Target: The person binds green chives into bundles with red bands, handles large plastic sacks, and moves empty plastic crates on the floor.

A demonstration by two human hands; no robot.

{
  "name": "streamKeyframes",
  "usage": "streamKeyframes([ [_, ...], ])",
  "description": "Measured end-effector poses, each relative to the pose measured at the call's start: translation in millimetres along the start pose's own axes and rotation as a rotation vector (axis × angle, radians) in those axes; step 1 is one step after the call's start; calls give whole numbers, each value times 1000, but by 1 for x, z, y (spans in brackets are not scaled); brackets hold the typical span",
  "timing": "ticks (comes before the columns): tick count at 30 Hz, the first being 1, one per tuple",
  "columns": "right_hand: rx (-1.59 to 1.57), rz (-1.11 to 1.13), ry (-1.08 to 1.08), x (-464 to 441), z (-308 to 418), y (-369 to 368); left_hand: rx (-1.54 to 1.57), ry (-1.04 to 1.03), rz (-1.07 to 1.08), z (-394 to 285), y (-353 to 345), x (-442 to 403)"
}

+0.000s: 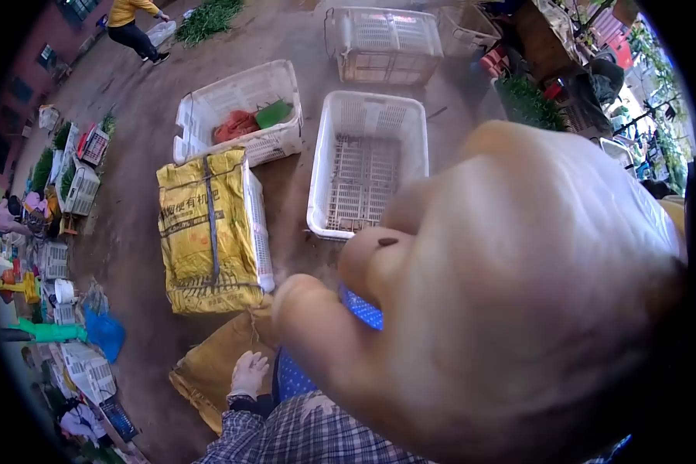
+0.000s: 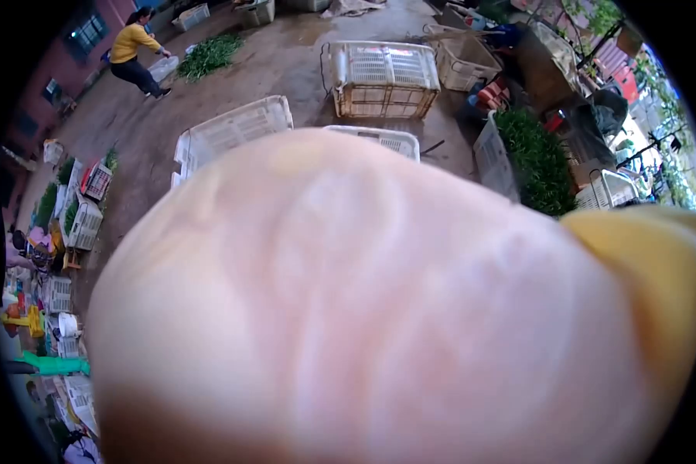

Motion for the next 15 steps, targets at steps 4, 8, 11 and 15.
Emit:
streamKeyframes([
  [4,-11,40,-3,-18,-9,-1,-83,-69,53,-16,-1,-7],
  [8,-20,93,-23,-31,-9,-13,11,-28,82,-15,20,-37],
  [11,-29,109,-49,-36,-11,-9,-233,-284,613,-16,17,-34],
  [15,-33,69,-98,-36,-4,4,0,40,78,2,62,-55],
])
Point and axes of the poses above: each hand's wrist, its own x-axis away from the middle knuckle, its own y-axis out of the back of the hand, z = x × y, the point moved 6 cm from there along -x, towards the middle knuckle, and after that the axes turned 5 degrees about -z, right-handed, at the moved point
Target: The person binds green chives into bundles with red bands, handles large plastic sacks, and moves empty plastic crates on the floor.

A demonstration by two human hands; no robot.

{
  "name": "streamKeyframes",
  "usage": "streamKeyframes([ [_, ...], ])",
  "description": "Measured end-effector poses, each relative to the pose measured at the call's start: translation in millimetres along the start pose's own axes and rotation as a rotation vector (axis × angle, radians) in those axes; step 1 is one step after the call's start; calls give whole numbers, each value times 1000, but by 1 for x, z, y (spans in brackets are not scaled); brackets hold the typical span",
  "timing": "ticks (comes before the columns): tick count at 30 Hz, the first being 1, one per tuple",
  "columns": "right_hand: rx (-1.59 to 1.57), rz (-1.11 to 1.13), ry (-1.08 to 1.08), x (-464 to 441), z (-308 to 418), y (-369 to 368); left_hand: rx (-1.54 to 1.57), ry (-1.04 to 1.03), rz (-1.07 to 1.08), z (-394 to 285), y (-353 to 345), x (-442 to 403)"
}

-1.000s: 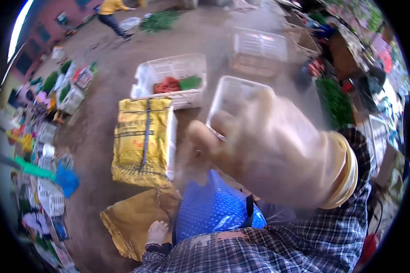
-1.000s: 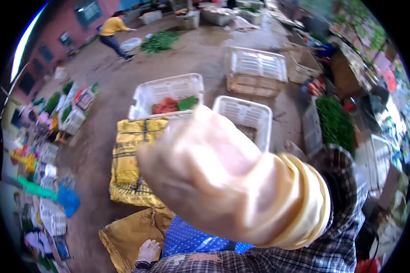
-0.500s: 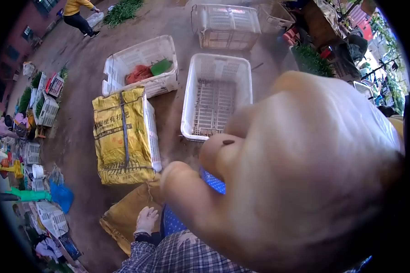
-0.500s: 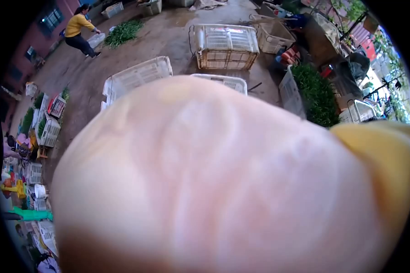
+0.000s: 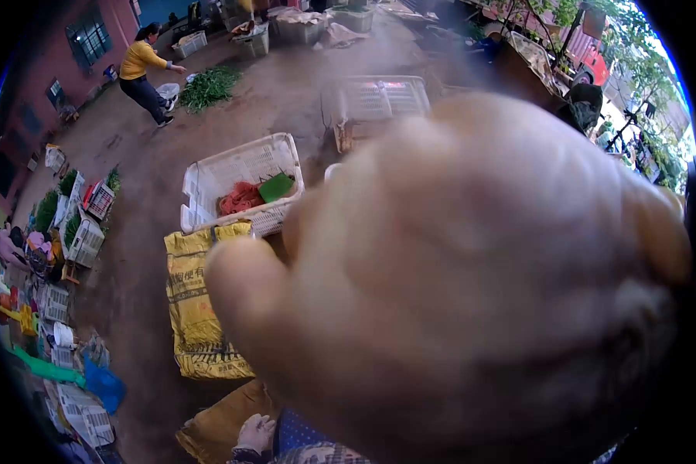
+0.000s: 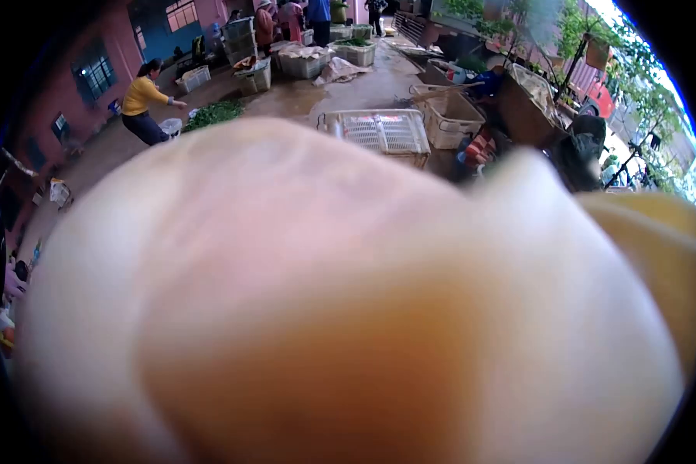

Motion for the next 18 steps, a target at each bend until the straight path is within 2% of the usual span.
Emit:
streamKeyframes([
  [2,5,-27,-34,2,4,9,-19,-1,74,6,7,-32],
  [3,12,-45,-56,2,5,13,-205,-78,129,-9,-12,-21],
  [4,15,-70,-82,6,5,18,-717,-333,247,-31,-36,0],
  [5,17,-89,-90,7,7,26,-1063,-477,267,-49,-67,33],
  [6,21,-111,-115,11,6,29,-1129,-450,249,-59,-98,62],
  [7,34,-139,-150,15,4,34,-641,-153,158,-40,-52,-5],
  [8,40,-166,-182,21,3,38,-111,53,-20,-31,-30,-44],
  [9,42,-195,-217,27,1,41,-164,32,0,-38,-38,-48],
  [13,26,-397,-363,61,-6,42,-995,-606,621,-78,-70,-42],
  [16,-5,-770,-607,128,-19,9,-179,74,912,-72,-71,-71],
  [17,-39,-882,-703,151,-24,-5,226,218,953,-76,-83,-67],
  [18,-73,-956,-764,170,-30,-21,36,64,815,-81,-76,-83],
])
Point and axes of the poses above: each hand's wrist, its own x-axis away from the middle knuckle, its own y-axis out of the back of the hand, z = x × y, the point moved 6 cm from there along -x, towards the middle knuckle, and after that the axes turned 5 degrees about -z, right-handed, at the moved point
